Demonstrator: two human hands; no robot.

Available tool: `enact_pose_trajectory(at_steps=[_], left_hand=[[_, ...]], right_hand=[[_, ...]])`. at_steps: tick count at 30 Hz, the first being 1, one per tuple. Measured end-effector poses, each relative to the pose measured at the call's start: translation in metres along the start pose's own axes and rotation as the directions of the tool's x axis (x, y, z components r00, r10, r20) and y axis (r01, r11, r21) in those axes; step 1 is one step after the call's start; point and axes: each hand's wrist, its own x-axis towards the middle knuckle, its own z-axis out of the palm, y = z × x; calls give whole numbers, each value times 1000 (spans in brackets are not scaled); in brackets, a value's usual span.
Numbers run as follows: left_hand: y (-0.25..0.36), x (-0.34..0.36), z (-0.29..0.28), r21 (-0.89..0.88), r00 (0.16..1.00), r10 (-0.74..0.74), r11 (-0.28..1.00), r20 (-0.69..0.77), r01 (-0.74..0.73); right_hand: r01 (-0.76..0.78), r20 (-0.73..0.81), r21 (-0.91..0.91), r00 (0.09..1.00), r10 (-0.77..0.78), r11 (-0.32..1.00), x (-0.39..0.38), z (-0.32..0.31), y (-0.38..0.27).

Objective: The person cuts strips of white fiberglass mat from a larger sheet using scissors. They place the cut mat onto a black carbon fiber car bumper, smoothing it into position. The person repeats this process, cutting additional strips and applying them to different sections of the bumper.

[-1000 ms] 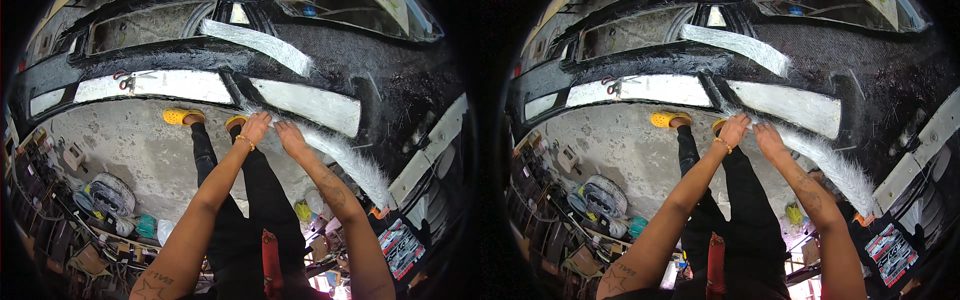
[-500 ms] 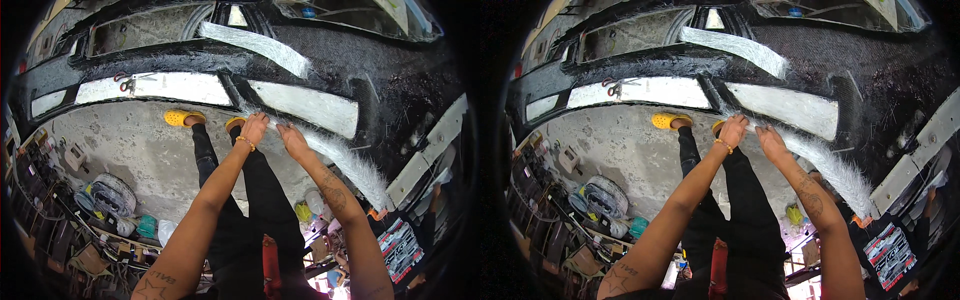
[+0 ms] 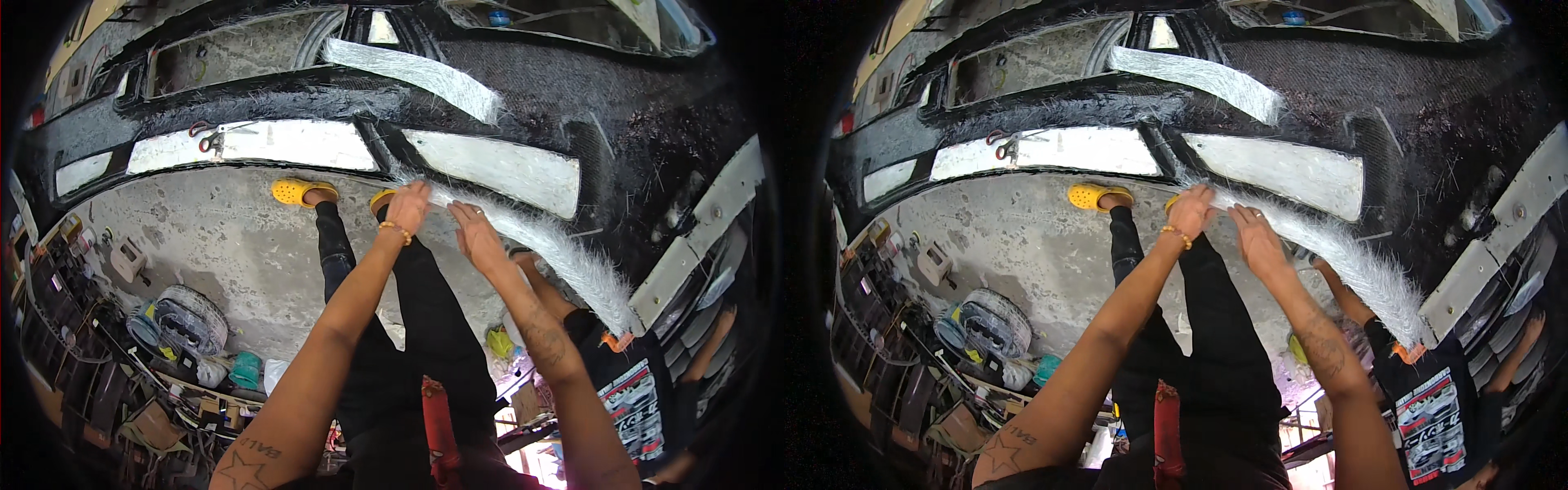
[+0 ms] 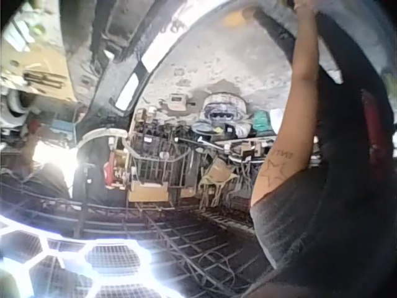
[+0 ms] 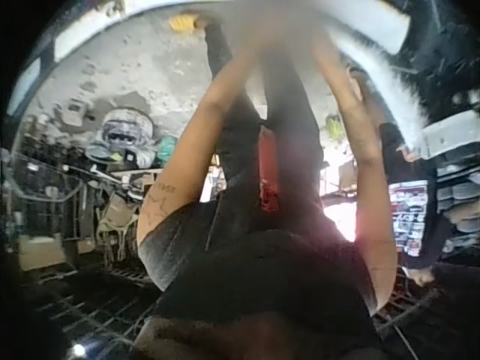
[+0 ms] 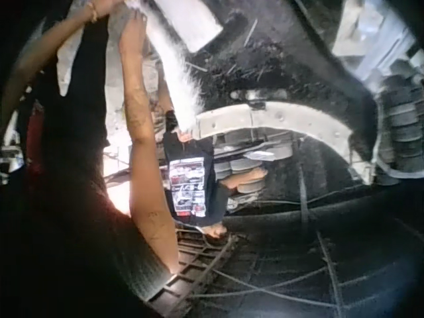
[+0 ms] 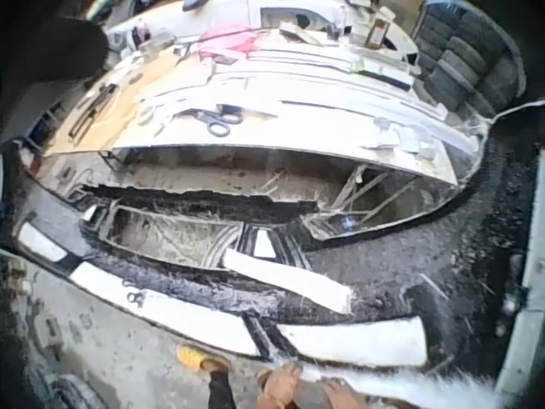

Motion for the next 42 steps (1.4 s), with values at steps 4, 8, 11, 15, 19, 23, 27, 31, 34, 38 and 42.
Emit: enact_pose_trajectory(at_steps=[4, 8, 11, 15, 19, 23, 27, 31, 34, 38, 42], left_hand=[[-11, -6, -7, 65, 999, -31, 997, 37, 29], [9, 4, -13, 24, 981, 9, 1000, 194, -14], [44, 14, -15, -15, 951, 78, 997, 299, -77], [84, 24, -17, -66, 947, 139, 990, 290, -125], [119, 33, -13, -48, 904, 168, 986, 392, -162], [146, 34, -13, -53, 896, 227, 973, 380, -224], [167, 39, -11, 38, 867, 163, 978, 471, -204], [165, 25, -7, 102, 875, 146, 971, 461, -215], [165, 13, -19, 102, 898, 168, 969, 407, -227], [135, 22, -61, -51, 938, 124, 992, 323, -113], [15, 70, -121, -210, 995, -60, 977, -78, 43]], right_hand=[[-287, 113, 560, 956, 272, 777, -36, -1, -16], [-503, 298, 837, 749, 591, 215, -63, 39, 4], [-326, 308, 937, 610, 730, -123, -61, 47, 3], [-148, 278, 960, 584, 762, -237, -56, 40, 7], [14, 144, 977, 695, 704, -214, -63, 47, 18], [-12, 236, 953, 656, 717, -303, -70, 50, 21], [11, 290, 926, 619, 730, -377, -71, 45, 21], [-2, 291, 925, 645, 706, -379, -70, 43, 21], [-34, 306, 927, 642, 703, -373, -73, 48, 28], [-108, 281, 955, 635, 720, -277, -78, 54, 21], [-268, 402, 915, 570, 716, -300, -88, 59, -12]])
